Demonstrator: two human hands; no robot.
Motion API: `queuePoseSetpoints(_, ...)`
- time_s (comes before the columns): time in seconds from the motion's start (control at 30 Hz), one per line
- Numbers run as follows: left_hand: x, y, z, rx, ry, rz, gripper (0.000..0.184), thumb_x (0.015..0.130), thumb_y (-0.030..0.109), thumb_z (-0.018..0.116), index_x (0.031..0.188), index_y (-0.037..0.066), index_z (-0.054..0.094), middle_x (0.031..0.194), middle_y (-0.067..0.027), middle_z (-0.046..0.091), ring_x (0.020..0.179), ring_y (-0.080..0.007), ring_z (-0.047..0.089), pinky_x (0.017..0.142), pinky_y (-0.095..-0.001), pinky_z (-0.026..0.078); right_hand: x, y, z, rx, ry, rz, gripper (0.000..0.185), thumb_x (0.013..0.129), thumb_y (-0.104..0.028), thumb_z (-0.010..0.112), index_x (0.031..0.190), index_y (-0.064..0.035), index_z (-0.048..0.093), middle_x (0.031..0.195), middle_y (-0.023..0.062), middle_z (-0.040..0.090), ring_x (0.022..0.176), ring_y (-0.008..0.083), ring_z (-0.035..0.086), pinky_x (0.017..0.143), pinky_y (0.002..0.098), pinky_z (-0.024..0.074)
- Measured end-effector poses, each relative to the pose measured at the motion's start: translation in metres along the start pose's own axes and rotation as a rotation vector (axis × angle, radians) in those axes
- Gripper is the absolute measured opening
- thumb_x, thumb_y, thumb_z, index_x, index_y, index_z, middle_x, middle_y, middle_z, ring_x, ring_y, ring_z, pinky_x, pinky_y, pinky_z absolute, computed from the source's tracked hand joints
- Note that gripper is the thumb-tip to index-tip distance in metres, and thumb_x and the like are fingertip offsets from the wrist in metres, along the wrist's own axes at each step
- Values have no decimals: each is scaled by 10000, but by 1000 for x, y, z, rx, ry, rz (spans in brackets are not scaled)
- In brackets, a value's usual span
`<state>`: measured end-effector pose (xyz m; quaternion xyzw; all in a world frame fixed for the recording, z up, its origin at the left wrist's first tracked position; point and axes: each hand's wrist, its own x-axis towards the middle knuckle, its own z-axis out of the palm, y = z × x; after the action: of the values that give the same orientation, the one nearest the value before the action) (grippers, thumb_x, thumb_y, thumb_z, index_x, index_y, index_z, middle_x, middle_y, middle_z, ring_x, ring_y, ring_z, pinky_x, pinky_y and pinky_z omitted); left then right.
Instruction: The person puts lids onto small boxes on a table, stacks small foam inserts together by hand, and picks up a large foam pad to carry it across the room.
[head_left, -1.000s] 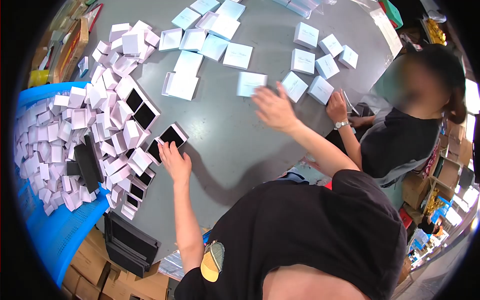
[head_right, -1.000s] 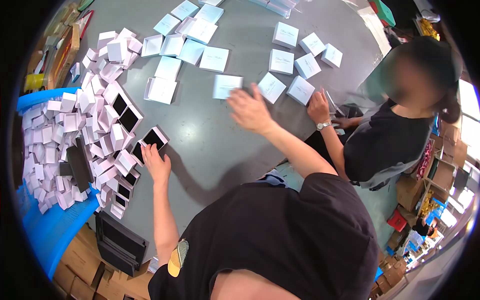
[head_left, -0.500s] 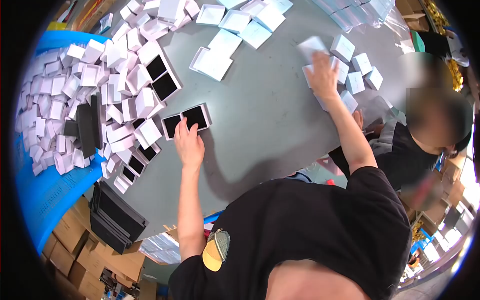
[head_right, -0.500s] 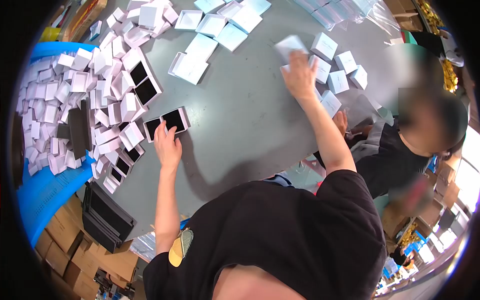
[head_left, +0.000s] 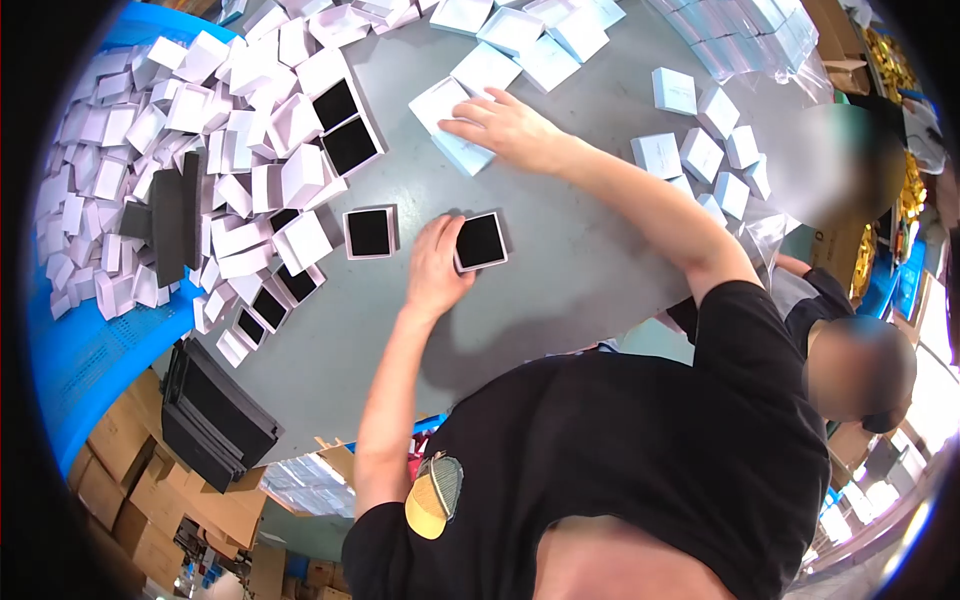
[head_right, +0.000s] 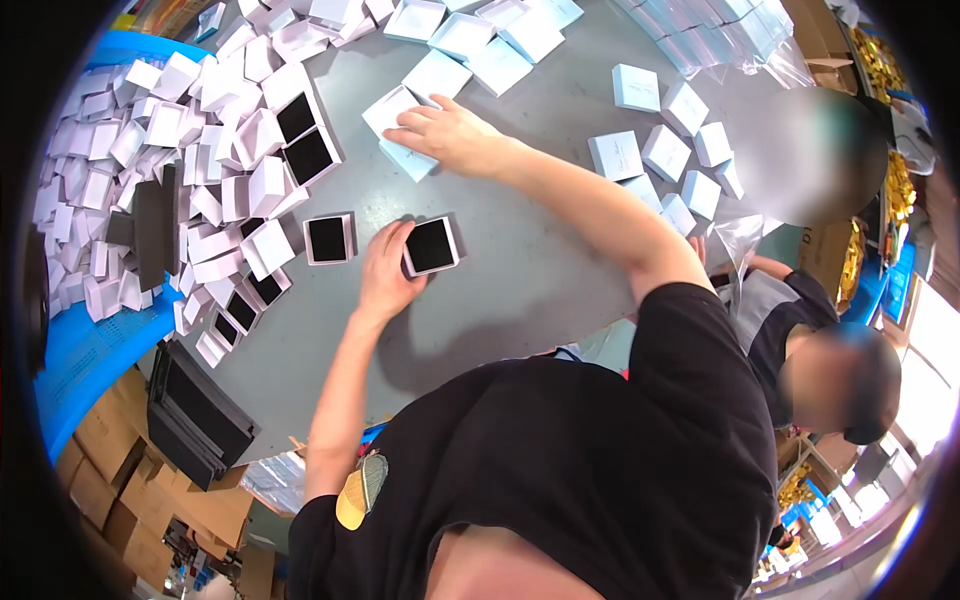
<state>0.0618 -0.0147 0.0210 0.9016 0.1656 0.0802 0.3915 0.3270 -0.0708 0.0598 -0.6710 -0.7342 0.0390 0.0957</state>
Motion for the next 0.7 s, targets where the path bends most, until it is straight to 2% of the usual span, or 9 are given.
queuePoseSetpoints(0.1, 5, 4, 31, -196, 91, -91, 834, 583, 53, 800, 1341, 45, 452, 1238, -137, 552, 1199, -330, 520, 1085, -528, 338, -53, -21, -17, 558, -64, 361, 803, 645, -177, 804, 1374, -93, 477, 1357, 141, 490, 1232, 312, 478, 1070, 443, 347)
queuePoseSetpoints(0.2, 17, 13, 44, -199, 151, -54, 991, 576, 79, 824, 1438, 68, 335, 1240, -112, 563, 1192, -300, 527, 1109, -529, 308, -93, -43, 26, 669, 109, 420, 902, 560, -187, 856, 1372, -64, 482, 1372, 166, 469, 1244, 361, 458, 1051, 433, 383)
queuePoseSetpoints(0.23, 18, 9, 49, -185, 126, -66, 1083, 575, 114, 842, 1484, 85, 255, 1247, -85, 569, 1206, -283, 515, 1136, -529, 265, -95, -53, 29, 669, 119, 402, 858, 576, -173, 846, 1356, -80, 503, 1369, 166, 473, 1241, 356, 461, 1043, 442, 388)
queuePoseSetpoints(0.3, 18, 4, 53, -184, 121, -77, 1078, 571, 135, 847, 1478, 83, 269, 1244, -80, 571, 1218, -278, 503, 1144, -531, 242, -91, -73, 24, 610, 90, 337, 719, 610, -132, 819, 1287, -126, 578, 1355, 161, 487, 1239, 353, 464, 1023, 472, 395)
queuePoseSetpoints(0.43, 18, 1, 54, -143, 129, -59, 1067, 556, 171, 854, 1460, 80, 296, 1240, -48, 580, 1231, -270, 486, 1142, -527, 240, -101, -83, 20, 486, 45, 244, 607, 639, -78, 784, 1219, -140, 616, 1339, 145, 490, 1239, 359, 461, 1013, 477, 403)
queuePoseSetpoints(0.7, 17, 1, 58, -93, 151, 11, 994, 574, 170, 835, 1429, 73, 337, 1226, -43, 597, 1231, -267, 486, 1131, -516, 260, -92, -91, -1, 304, -116, 220, 641, 593, -96, 811, 1201, -160, 619, 1323, 115, 488, 1222, 320, 470, 1005, 449, 430)
